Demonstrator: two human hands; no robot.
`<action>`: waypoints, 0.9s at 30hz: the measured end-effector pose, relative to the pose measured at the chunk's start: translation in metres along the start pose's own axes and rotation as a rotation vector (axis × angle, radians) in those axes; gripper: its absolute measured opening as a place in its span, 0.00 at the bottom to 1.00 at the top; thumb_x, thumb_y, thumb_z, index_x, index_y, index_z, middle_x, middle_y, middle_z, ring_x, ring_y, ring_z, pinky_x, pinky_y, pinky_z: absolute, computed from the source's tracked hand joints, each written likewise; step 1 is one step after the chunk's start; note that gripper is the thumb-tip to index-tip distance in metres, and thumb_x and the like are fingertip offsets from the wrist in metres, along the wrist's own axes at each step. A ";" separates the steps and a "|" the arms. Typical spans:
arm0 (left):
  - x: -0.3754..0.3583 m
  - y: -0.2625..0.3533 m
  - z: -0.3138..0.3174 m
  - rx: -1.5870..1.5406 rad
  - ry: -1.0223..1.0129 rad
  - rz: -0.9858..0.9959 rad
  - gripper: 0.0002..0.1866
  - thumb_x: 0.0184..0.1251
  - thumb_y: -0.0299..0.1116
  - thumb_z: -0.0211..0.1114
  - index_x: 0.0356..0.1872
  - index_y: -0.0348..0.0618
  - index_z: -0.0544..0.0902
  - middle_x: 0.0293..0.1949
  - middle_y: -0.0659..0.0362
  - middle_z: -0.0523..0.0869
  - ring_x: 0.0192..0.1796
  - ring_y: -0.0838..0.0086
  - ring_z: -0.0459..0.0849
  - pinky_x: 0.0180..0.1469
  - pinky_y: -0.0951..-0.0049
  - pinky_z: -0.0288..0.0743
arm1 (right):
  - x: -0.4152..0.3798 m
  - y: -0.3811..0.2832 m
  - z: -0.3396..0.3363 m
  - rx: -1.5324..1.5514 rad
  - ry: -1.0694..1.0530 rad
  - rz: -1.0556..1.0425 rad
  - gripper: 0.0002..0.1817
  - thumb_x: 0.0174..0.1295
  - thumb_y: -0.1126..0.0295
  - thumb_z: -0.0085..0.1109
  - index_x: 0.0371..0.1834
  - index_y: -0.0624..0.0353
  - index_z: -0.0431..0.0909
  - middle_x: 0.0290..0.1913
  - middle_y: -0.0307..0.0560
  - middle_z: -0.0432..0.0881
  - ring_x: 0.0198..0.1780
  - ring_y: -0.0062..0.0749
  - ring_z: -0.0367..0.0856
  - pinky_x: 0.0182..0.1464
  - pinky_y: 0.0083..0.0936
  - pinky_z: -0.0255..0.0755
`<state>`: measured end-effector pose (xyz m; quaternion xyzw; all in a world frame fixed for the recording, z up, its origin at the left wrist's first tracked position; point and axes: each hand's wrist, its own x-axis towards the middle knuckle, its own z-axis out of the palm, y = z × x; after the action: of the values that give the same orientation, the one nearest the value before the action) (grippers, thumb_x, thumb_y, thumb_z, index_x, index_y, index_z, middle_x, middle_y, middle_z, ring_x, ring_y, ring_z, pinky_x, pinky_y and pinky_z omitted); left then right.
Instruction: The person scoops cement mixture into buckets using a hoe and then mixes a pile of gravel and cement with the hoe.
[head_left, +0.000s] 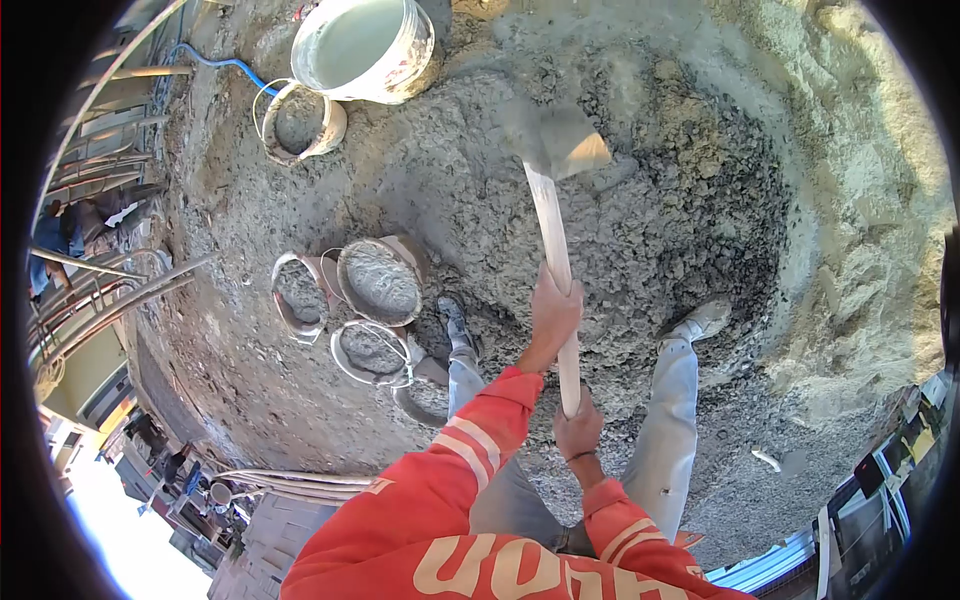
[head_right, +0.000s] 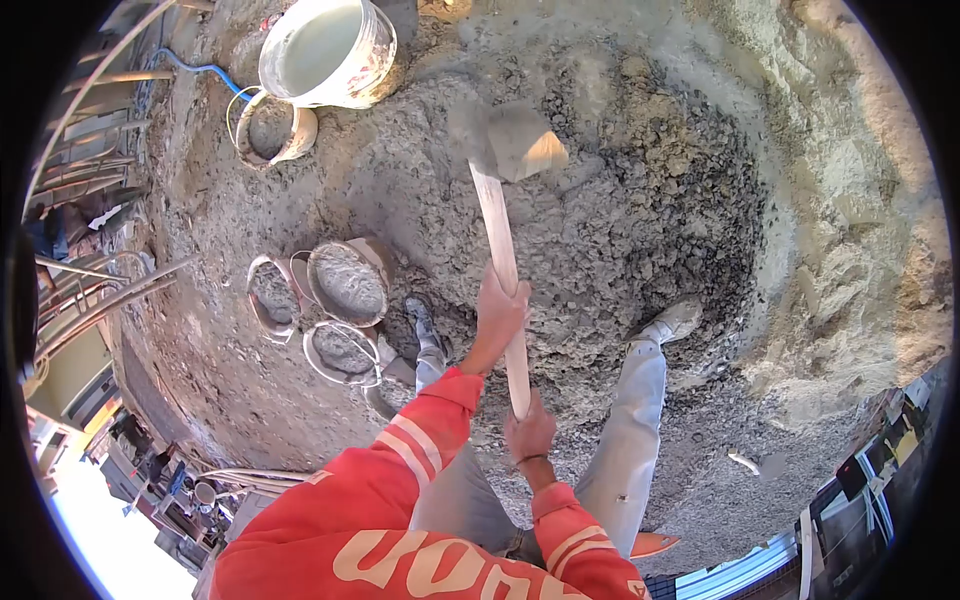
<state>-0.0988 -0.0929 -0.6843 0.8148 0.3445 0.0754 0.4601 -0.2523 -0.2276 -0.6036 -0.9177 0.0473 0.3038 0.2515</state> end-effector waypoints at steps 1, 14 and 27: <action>0.049 0.044 -0.009 -0.335 -0.300 -0.435 0.20 0.62 0.29 0.62 0.49 0.32 0.64 0.24 0.54 0.79 0.16 0.71 0.77 0.17 0.68 0.71 | 0.050 -0.012 -0.003 0.058 0.070 -0.090 0.31 0.48 0.69 0.68 0.59 0.61 0.70 0.29 0.59 0.83 0.31 0.60 0.81 0.38 0.49 0.74; 0.263 0.053 0.170 0.502 -0.367 -0.132 0.45 0.56 0.37 0.69 0.65 0.20 0.52 0.53 0.34 0.78 0.56 0.47 0.82 0.56 0.59 0.78 | 0.358 -0.049 -0.017 0.444 0.025 -0.070 0.21 0.52 0.60 0.62 0.42 0.66 0.79 0.39 0.69 0.83 0.45 0.64 0.82 0.47 0.49 0.76; 0.078 -0.136 0.148 0.512 -0.315 -0.322 0.18 0.53 0.33 0.68 0.40 0.28 0.78 0.29 0.46 0.85 0.34 0.60 0.89 0.34 0.63 0.83 | 0.098 0.001 -0.032 0.033 -0.353 0.271 0.20 0.53 0.65 0.60 0.50 0.58 0.71 0.35 0.64 0.84 0.43 0.63 0.83 0.47 0.53 0.76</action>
<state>-0.0423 -0.1004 -0.8922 0.8407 0.4013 -0.2137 0.2943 -0.1559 -0.2377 -0.6395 -0.8314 0.1304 0.4898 0.2276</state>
